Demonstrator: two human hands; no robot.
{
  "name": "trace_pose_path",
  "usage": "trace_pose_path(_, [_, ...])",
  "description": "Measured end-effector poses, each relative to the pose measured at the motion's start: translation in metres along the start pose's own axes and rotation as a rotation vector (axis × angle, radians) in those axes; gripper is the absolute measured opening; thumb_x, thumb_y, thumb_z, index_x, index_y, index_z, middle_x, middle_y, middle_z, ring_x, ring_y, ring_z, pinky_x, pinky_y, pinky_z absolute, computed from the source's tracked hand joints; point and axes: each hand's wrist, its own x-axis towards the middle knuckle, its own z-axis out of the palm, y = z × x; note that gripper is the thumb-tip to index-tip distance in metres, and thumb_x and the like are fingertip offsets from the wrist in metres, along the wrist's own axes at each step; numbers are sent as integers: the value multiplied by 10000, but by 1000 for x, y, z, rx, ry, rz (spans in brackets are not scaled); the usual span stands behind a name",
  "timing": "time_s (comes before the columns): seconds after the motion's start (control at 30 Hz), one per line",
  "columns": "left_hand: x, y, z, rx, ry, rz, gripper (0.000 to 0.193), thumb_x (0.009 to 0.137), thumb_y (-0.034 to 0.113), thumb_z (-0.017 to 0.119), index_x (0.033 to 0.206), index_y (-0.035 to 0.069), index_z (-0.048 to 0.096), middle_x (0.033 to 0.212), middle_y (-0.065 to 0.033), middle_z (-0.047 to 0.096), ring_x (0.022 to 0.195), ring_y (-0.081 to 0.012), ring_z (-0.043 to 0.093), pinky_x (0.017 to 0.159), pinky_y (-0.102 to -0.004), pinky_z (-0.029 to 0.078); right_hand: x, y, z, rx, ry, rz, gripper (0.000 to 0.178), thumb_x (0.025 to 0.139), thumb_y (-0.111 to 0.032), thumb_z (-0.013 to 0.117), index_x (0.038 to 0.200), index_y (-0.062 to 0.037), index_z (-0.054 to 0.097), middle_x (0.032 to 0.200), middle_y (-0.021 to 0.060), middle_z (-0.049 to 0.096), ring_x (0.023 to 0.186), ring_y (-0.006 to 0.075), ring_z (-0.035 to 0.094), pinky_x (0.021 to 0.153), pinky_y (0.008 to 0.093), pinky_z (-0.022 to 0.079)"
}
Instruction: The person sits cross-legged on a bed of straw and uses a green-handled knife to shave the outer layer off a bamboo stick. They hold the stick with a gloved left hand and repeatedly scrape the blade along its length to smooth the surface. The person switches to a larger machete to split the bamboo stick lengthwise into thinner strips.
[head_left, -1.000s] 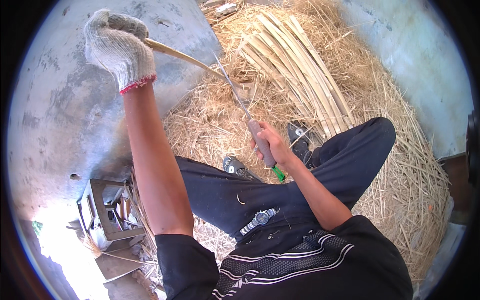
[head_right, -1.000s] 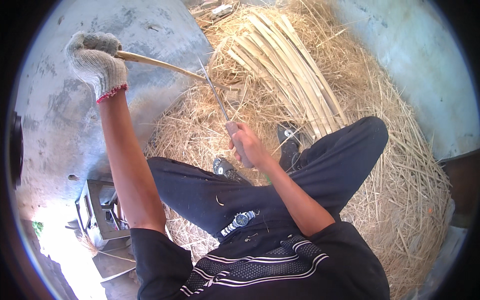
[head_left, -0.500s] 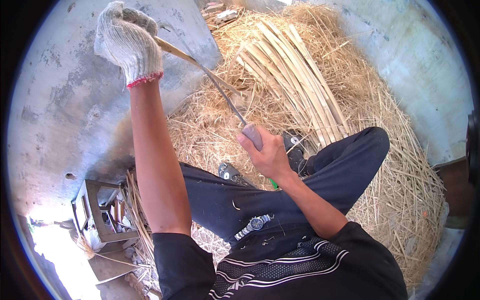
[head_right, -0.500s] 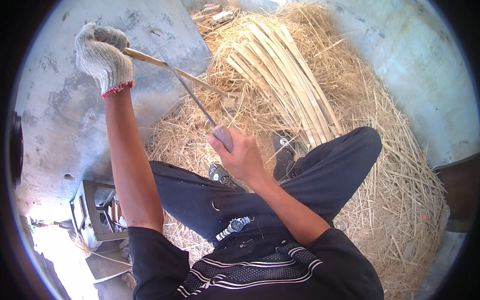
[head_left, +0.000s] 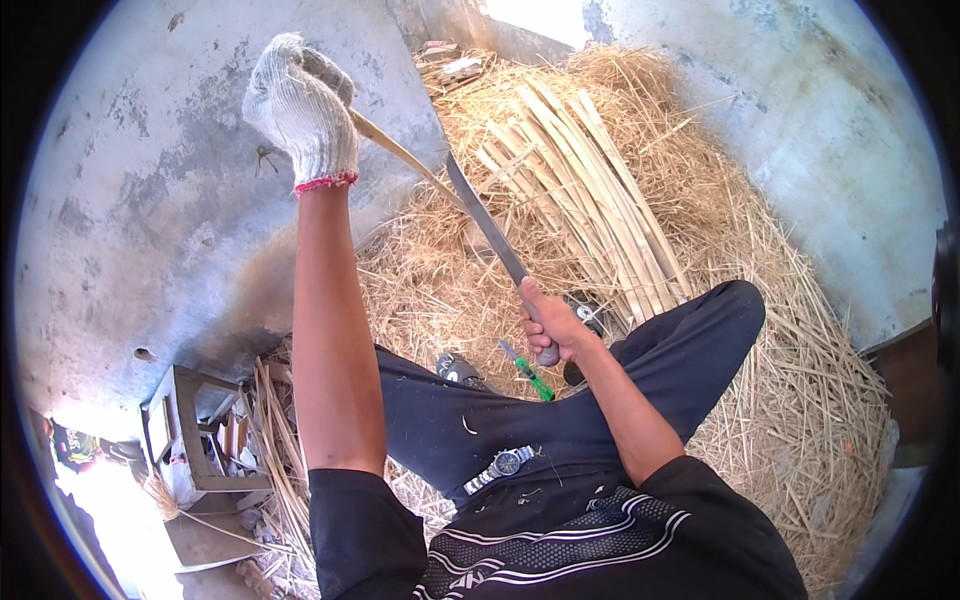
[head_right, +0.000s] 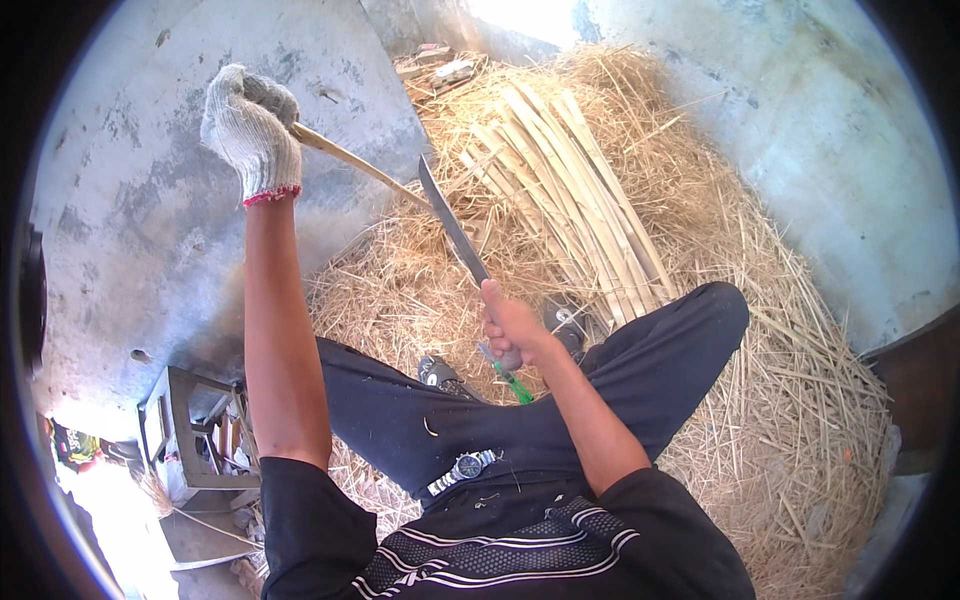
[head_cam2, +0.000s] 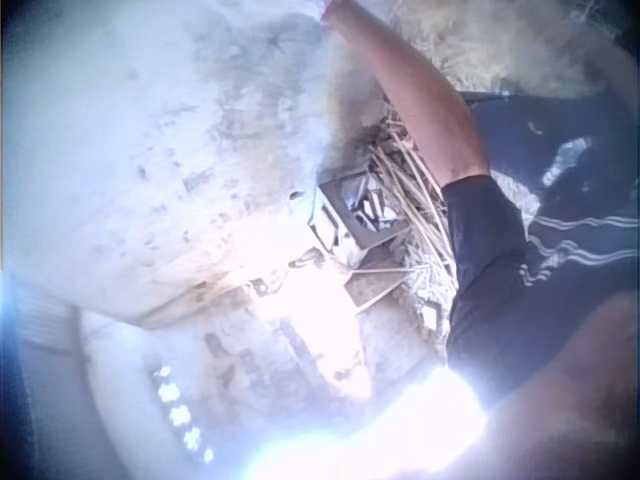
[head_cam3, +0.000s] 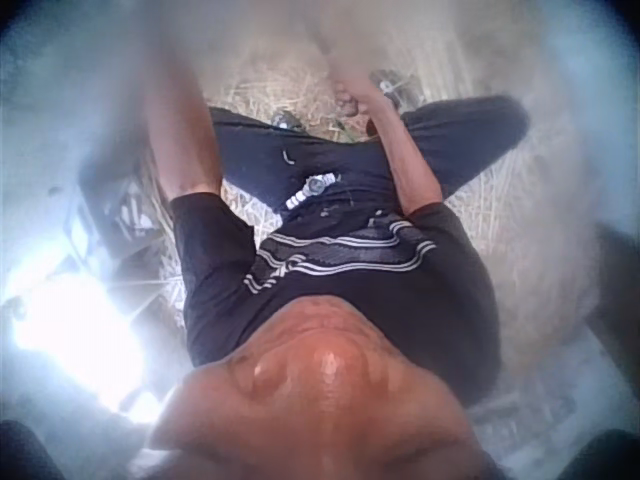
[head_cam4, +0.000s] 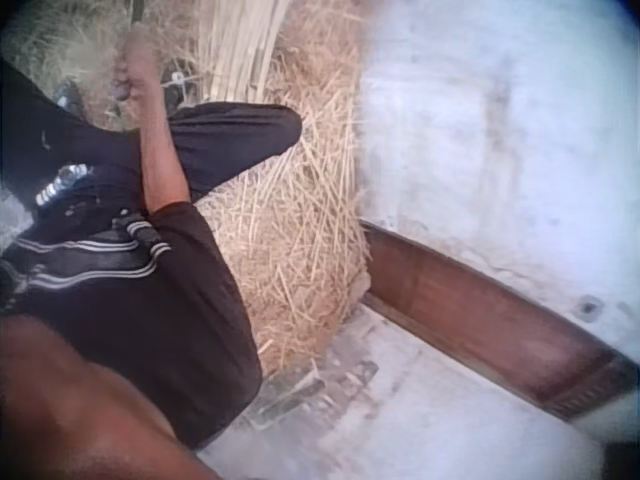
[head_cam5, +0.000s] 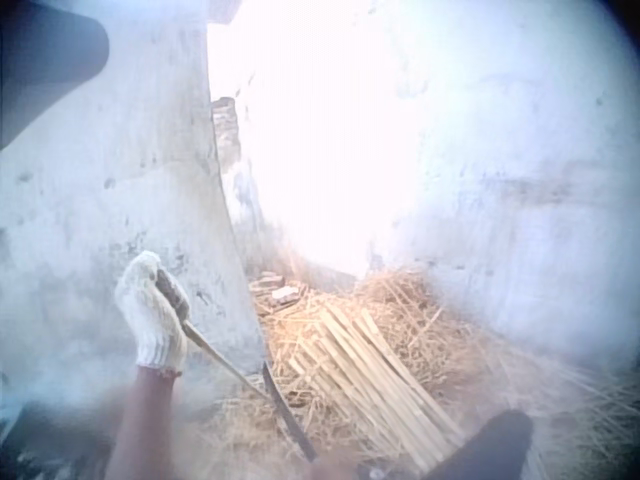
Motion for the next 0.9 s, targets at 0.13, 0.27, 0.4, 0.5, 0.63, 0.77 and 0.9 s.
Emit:
trace_pose_path(0.13, [4,-5,4,-10,-35,16,186,894,104,579,712,66,587,527,-41,510,415,-135,461,397,-298,381,-13,-28,9,-456,240,-206,603,937,-616,537,699,-62,522,530,25,456,420,143,451,466,356,417])
trace_pose_path(0.27, [16,-10,0,-25,-75,-12,244,889,102,554,650,69,519,534,-36,466,405,-144,410,406,-303,334,-34,-40,41,-662,347,-537,580,960,-548,532,783,-3,624,564,111,529,552,230,581,567,398,450])
trace_pose_path(0.4, [11,-10,10,21,-37,-10,286,884,103,554,612,73,469,540,-33,436,405,-146,384,403,-307,304,-18,-18,39,-728,409,-678,557,978,-527,506,867,-5,663,655,171,629,668,316,665,640,418,488])
trace_pose_path(0.5, [13,-7,12,-3,-34,-17,288,888,110,558,617,68,471,540,-37,438,410,-147,393,403,-308,312,21,14,14,-854,473,-561,552,980,-532,490,923,-16,677,720,217,657,755,351,687,698,442,501])
trace_pose_path(0.63, [13,-9,8,-13,-42,-17,281,893,118,557,627,63,483,541,-44,450,421,-153,416,413,-317,340,28,16,17,-826,410,-434,549,976,-554,475,1021,-48,682,755,256,658,833,394,681,782,464,497])
trace_pose_path(0.77, [15,-13,12,71,-72,12,271,890,121,563,635,65,491,543,-41,456,428,-160,430,424,-318,362,39,10,3,-476,242,-147,712,915,-737,428,778,-47,535,529,48,502,409,143,505,454,328,453])
trace_pose_path(0.9, [23,-13,11,43,-64,-40,263,888,121,568,638,70,501,544,-41,462,439,-165,440,424,-319,366,34,-7,-32,147,-162,87,635,902,-745,447,758,-127,408,496,-71,318,342,75,283,396,283,385])
